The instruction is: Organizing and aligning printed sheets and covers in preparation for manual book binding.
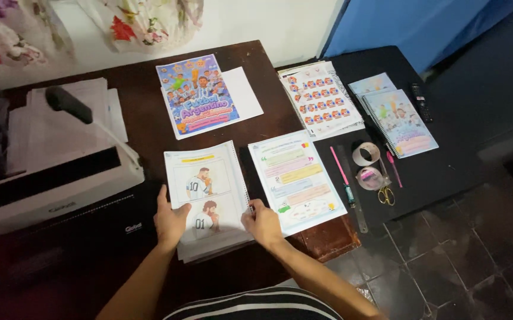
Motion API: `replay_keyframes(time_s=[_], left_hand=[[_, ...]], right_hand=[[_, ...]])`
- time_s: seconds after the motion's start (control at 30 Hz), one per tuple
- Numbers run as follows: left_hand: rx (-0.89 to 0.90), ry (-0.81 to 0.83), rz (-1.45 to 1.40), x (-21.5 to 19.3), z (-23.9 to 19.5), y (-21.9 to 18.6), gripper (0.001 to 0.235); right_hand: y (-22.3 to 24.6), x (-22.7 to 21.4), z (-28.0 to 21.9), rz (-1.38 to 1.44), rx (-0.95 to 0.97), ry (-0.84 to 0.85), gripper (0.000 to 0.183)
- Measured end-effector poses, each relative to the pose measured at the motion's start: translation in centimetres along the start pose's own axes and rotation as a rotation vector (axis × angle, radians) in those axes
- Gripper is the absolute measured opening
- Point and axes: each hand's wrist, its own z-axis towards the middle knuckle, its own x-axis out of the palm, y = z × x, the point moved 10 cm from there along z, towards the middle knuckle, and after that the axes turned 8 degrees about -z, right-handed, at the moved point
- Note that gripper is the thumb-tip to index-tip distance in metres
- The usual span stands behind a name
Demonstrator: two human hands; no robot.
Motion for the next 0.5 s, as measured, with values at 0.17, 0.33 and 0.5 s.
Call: replay_keyframes(time_s=[0.17,0.33,0.5], left_hand=[[-0.076,0.013,0.174,-0.2,-1.1,-1.3,0.096],[0.361,-0.060,0.665,1.1,-4.2,-8.1,0.074],[0.581,0.410,0.579,13.3,-8.7,-9.7,0.056]], right_hand=[[0.2,-2.8,-0.2,-0.064,-0.040,0.036,0.044],[-9.0,-7.9,3.3,-0.302,-0.229,-0.374,0.035],[-14.2,-15.9,4.7,-0.479,0.088,-0.392,0.065]])
